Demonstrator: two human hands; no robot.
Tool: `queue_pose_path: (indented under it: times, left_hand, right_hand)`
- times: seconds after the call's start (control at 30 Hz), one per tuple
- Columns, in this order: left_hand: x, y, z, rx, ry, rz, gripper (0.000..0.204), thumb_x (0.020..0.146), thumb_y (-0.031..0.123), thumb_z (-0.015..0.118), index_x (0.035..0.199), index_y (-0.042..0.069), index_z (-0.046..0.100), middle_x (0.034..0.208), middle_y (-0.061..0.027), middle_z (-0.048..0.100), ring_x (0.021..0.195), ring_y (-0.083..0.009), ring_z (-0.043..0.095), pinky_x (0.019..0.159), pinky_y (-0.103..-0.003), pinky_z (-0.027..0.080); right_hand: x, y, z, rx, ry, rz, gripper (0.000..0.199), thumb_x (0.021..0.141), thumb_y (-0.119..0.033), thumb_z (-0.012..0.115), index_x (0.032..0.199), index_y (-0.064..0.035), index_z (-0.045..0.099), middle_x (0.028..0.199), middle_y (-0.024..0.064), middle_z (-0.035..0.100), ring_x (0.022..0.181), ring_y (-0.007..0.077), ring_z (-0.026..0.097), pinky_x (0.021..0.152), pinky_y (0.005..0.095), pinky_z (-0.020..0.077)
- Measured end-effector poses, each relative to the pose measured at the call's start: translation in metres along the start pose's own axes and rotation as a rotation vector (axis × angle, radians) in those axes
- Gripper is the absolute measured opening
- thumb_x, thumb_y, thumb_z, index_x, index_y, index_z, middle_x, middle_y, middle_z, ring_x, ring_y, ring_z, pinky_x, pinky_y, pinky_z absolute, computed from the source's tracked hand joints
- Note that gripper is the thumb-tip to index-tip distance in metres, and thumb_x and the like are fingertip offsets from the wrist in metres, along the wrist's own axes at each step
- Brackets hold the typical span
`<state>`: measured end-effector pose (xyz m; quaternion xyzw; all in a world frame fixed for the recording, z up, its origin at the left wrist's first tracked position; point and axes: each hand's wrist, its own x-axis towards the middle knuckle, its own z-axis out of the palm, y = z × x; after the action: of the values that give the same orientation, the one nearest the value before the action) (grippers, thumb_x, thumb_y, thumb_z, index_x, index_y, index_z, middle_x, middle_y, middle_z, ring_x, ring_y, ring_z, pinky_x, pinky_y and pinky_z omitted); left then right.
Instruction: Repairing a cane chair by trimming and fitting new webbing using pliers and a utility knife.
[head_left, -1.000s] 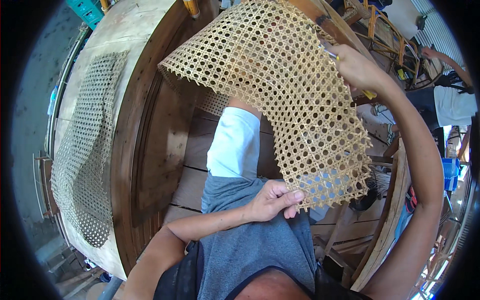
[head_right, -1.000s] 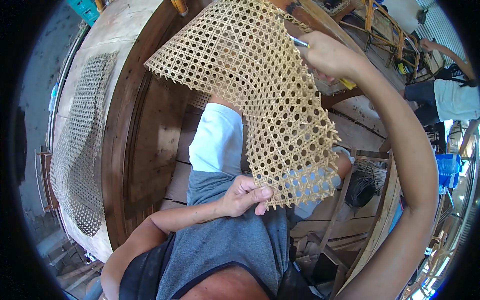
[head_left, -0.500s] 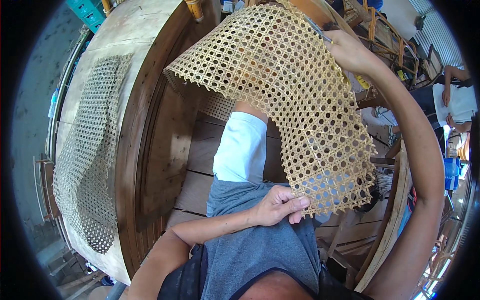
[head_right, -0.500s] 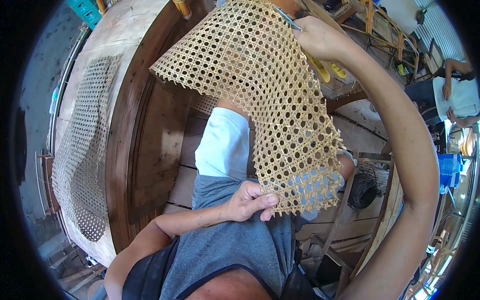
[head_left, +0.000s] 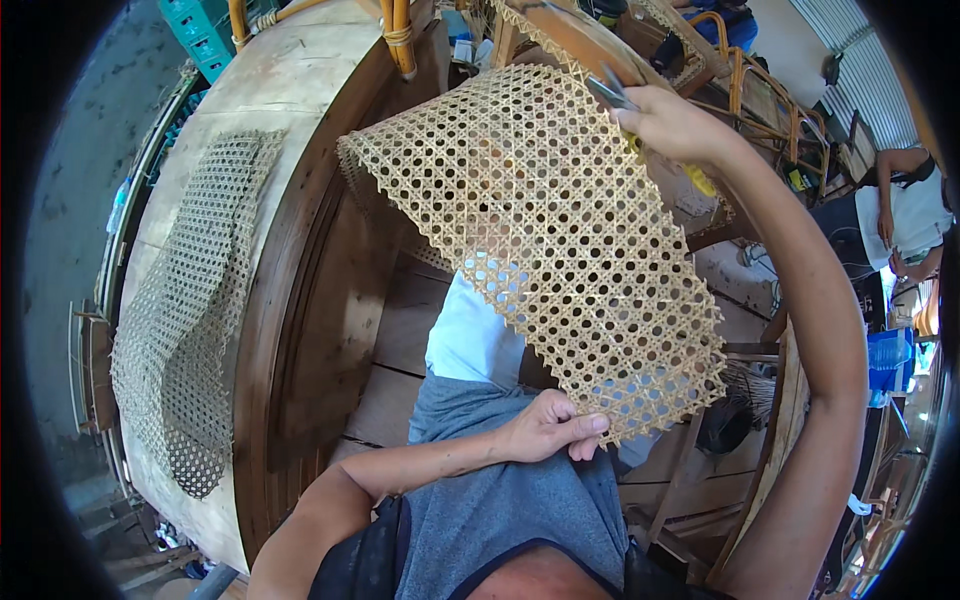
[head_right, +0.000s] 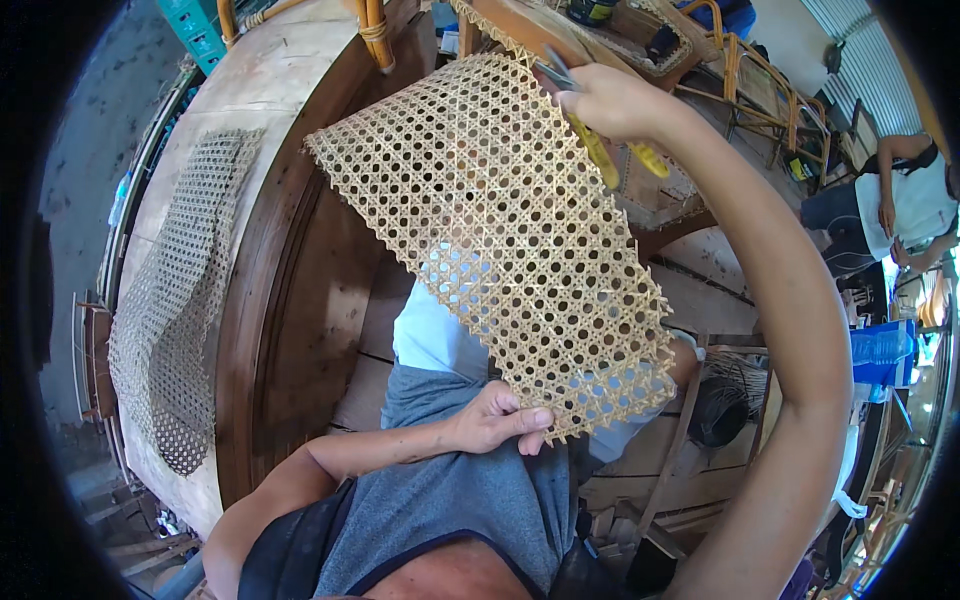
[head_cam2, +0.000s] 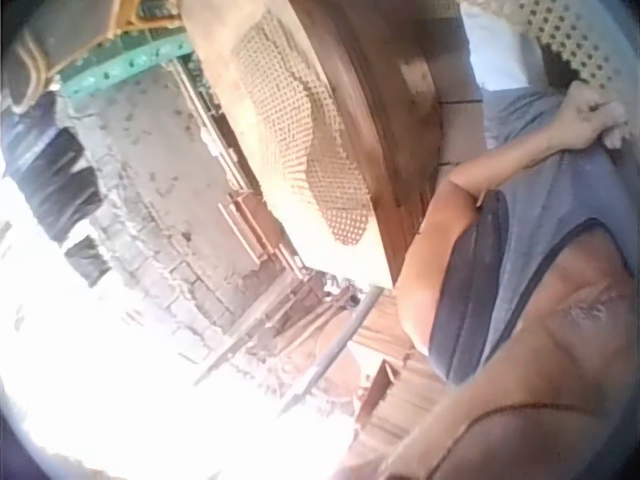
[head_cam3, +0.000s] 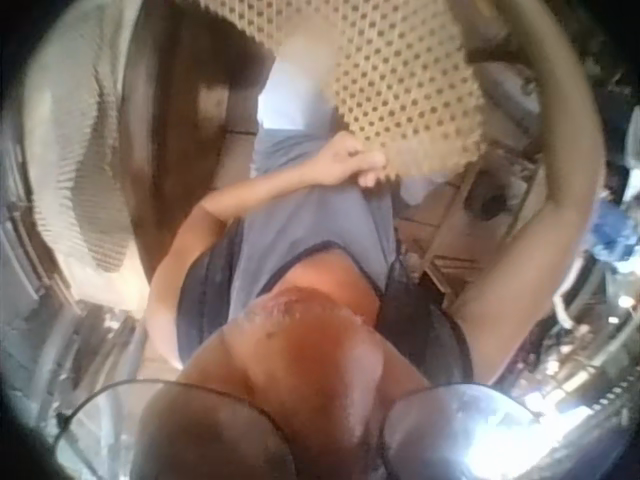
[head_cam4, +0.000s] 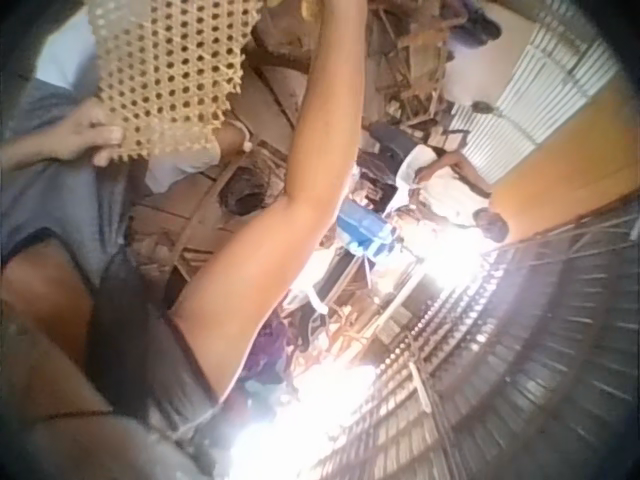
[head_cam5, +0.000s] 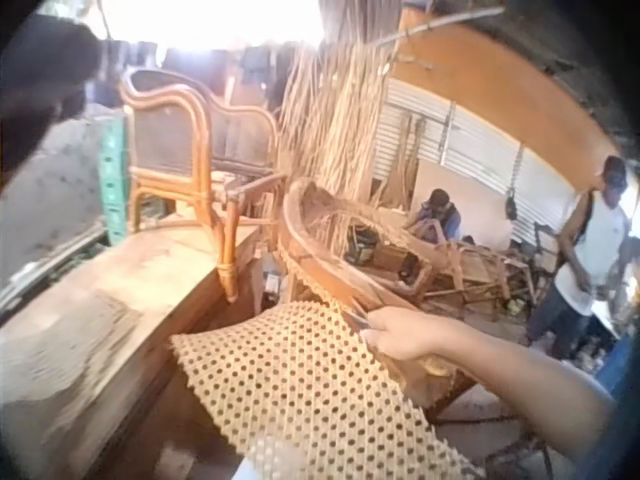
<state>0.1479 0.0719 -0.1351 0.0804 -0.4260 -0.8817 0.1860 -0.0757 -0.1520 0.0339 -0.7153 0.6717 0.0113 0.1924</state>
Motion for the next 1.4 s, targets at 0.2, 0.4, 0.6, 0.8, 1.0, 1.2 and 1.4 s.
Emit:
queue_pose_path:
  times: [0.2,0.4,0.6,0.8,1.0,1.2,1.4]
  left_hand:
    - [-0.003,-0.004,0.003,0.023,0.055,0.021,0.044,0.097,0.032,0.052,0.066,0.004,0.065,0.06,0.0003,0.061,0.054,-0.0047,0.054,0.052,-0.02,0.044]
    - [-0.004,-0.011,0.008,0.096,0.124,-0.026,0.044,0.096,0.032,0.053,0.065,0.003,0.064,0.059,-0.0003,0.061,0.052,-0.0072,0.054,0.05,-0.023,0.044]
    - [-0.001,-0.015,0.021,0.573,-0.166,0.042,0.037,0.095,0.029,0.055,0.072,0.002,0.066,0.061,-0.0071,0.062,0.054,-0.0186,0.06,0.055,-0.032,0.048]
    - [-0.004,-0.016,0.045,0.9,-0.252,0.313,0.037,0.092,0.026,0.053,0.067,-0.001,0.057,0.062,-0.0204,0.056,0.06,-0.0403,0.056,0.053,-0.045,0.044]
    - [0.01,-0.017,0.062,1.066,-0.359,0.361,0.031,0.09,0.026,0.054,0.073,0.001,0.06,0.069,-0.021,0.06,0.071,-0.041,0.059,0.064,-0.048,0.047]
    - [-0.002,0.019,0.032,1.02,-0.424,-0.01,0.052,0.085,0.042,0.062,0.123,0.007,0.055,0.089,-0.0191,0.065,0.082,-0.0361,0.064,0.071,-0.043,0.05]
    - [-0.083,0.04,-0.139,1.648,0.812,-0.278,0.094,0.061,0.041,0.081,0.138,0.009,0.038,0.125,-0.0169,0.053,0.113,-0.0332,0.054,0.093,-0.042,0.046]
  right_hand:
    - [0.027,-0.021,-0.004,-0.08,-0.074,0.023,0.025,0.092,-0.02,0.045,0.099,0.003,0.051,0.073,0.0128,0.055,0.05,0.0215,0.055,0.041,0.0348,0.0444]
    - [0.009,-0.03,-0.003,0.558,-0.002,0.174,0.017,0.083,-0.013,0.049,0.084,0.0028,0.055,0.072,0.0151,0.058,0.051,0.0233,0.056,0.046,0.0392,0.0472]
    - [-0.062,0.004,0.031,0.55,-0.135,0.123,0.021,0.09,-0.026,0.051,0.09,-0.0047,0.049,0.067,0.0041,0.051,0.052,0.0134,0.053,0.043,0.0288,0.0455]
    - [-0.109,0.082,0.101,0.217,0.079,0.027,0.037,0.091,-0.037,0.055,0.075,-0.0044,0.054,0.067,0.0043,0.055,0.061,0.0129,0.052,0.059,0.0295,0.0433]
    - [-0.128,0.097,0.182,1.179,-0.192,0.353,0.04,0.088,-0.048,0.06,0.078,-0.0094,0.059,0.07,-0.0009,0.055,0.062,0.0099,0.051,0.056,0.0255,0.0417]
    - [-0.117,0.071,0.149,1.095,0.143,-0.01,0.022,0.074,-0.005,0.071,0.086,-0.0072,0.053,0.074,-0.0019,0.051,0.067,0.0088,0.05,0.06,0.0257,0.0421]
    - [-0.171,-0.001,0.007,0.481,0.191,-0.131,0.016,0.073,0.0,0.063,0.081,-0.0073,0.05,0.07,-0.0005,0.051,0.064,0.0089,0.05,0.059,0.0265,0.0424]
